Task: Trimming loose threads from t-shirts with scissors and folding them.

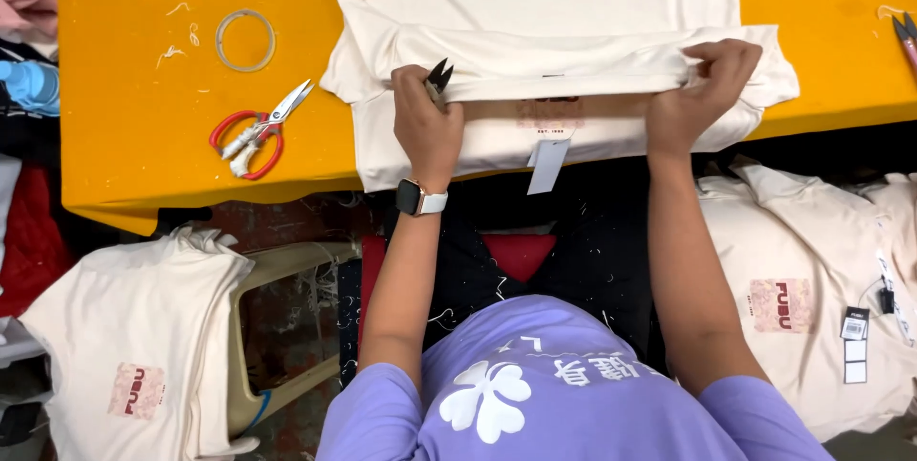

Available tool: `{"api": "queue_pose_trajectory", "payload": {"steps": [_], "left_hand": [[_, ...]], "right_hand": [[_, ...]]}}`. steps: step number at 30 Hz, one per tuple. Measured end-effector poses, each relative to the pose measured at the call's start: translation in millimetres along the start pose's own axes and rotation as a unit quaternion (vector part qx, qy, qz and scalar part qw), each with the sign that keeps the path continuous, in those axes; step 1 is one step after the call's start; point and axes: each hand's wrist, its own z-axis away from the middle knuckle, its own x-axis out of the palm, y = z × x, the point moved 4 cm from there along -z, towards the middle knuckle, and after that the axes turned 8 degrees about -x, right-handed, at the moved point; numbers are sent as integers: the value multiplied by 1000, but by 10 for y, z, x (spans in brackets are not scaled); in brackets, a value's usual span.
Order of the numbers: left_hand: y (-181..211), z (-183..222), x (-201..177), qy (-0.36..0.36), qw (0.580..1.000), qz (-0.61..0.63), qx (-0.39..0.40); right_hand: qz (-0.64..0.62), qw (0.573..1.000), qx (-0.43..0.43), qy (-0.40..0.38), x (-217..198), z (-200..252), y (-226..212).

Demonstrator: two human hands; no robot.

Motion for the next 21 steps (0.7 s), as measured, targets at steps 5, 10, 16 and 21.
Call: {"api": "queue_pose_trajectory", "payload": {"steps": [5,10,16,21], "left_hand": [[-250,-137,67,-46,941,307,-137],[-661,-308,292,-246,853,451,-95],[-435,-370,10,-216,886,402,-81],[-428,-345,10,-182,893,409,-51]], "right_hand": [[-222,944,240,-49,9,234,607],[-469,693,484,-255,57,543,1185],[-424,732,431,-313,56,280,1059],[-393,779,407,-270,103,339,1003]]}}
